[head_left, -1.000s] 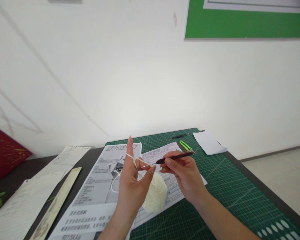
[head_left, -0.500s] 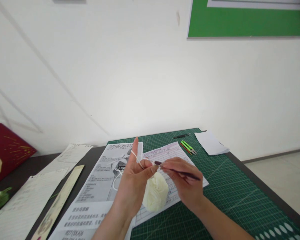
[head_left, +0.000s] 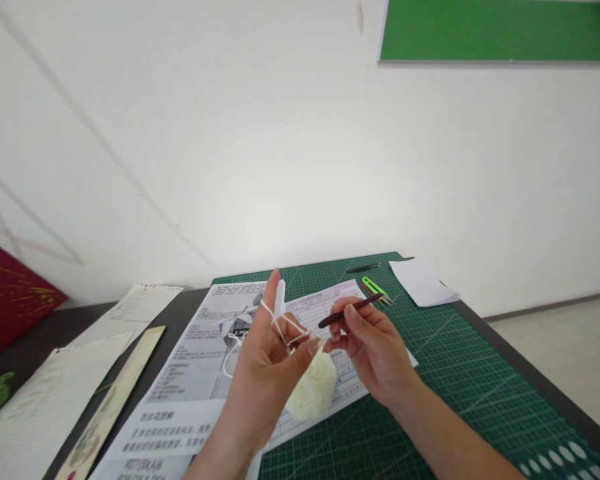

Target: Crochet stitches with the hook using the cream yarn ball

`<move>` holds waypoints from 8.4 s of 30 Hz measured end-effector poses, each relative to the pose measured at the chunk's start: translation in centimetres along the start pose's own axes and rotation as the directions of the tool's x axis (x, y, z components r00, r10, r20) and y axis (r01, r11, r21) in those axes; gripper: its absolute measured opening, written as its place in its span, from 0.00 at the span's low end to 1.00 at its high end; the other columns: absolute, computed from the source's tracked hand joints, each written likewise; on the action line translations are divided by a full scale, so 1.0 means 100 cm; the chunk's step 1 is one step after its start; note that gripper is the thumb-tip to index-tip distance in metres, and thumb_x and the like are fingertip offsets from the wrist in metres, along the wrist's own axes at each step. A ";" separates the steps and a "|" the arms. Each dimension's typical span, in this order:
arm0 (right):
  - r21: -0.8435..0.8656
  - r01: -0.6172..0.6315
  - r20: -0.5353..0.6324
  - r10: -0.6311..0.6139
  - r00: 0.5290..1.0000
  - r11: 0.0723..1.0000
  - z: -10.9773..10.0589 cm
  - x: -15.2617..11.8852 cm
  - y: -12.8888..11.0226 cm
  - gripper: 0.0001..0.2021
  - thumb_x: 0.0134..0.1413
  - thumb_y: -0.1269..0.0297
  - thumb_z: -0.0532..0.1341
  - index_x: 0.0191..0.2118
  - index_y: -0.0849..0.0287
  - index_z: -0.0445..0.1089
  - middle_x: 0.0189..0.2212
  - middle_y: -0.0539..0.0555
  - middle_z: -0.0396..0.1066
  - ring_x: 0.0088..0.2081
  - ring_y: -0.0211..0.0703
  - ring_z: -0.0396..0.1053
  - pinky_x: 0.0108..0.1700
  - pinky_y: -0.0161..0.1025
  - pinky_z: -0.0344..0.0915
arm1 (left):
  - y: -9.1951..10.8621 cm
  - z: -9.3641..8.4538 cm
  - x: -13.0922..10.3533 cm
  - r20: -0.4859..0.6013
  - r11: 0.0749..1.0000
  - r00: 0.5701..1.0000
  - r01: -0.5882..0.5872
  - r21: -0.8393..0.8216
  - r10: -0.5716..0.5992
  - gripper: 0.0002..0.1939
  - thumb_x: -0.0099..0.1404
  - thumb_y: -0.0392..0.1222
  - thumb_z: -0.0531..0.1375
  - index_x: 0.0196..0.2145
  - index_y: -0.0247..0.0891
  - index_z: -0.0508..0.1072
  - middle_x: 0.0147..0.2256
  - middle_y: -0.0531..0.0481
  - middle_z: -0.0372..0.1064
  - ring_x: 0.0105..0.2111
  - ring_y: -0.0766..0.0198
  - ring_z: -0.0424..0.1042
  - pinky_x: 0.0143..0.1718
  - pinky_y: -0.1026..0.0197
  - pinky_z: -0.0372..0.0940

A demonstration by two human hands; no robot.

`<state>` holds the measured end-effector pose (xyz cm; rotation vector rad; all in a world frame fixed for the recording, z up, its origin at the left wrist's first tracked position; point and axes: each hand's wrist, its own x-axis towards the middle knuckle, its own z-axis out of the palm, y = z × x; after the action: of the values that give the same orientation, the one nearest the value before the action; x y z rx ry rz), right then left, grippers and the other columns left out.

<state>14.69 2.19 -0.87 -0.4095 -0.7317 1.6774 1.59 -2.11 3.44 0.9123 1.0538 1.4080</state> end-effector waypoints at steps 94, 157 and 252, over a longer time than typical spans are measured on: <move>-0.537 0.835 0.698 -0.491 0.521 0.121 -0.002 -0.018 -0.017 0.15 0.51 0.81 0.55 0.44 0.63 0.69 0.29 0.59 0.74 0.31 0.46 0.71 0.31 0.43 0.71 | -0.012 0.007 0.006 -0.219 0.967 0.976 -0.037 -0.254 -0.020 0.42 0.48 0.29 0.69 0.60 0.40 0.61 0.21 0.60 0.67 0.21 0.73 0.65 0.26 0.69 0.63; -0.604 0.607 0.355 -0.507 0.785 0.516 -0.009 -0.017 -0.028 0.08 0.56 0.72 0.60 0.39 0.55 0.75 0.29 0.53 0.75 0.31 0.44 0.71 0.33 0.41 0.68 | -0.006 -0.009 0.019 -0.103 0.992 0.989 -0.114 -0.060 0.107 0.51 0.43 0.29 0.70 0.63 0.41 0.56 0.17 0.61 0.67 0.20 0.70 0.65 0.28 0.66 0.60; -0.153 0.139 -0.008 -0.142 0.990 0.978 -0.004 -0.006 -0.015 0.05 0.47 0.64 0.70 0.31 0.58 0.78 0.22 0.50 0.78 0.23 0.33 0.74 0.30 0.28 0.73 | -0.004 -0.020 0.019 0.073 0.947 0.994 0.103 -0.305 -0.085 0.40 0.45 0.25 0.67 0.56 0.45 0.68 0.17 0.58 0.65 0.22 0.69 0.61 0.28 0.65 0.55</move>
<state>16.25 1.89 -0.25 -0.4691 -0.8585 1.4882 -0.37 -0.48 2.37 0.6626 0.7939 1.4088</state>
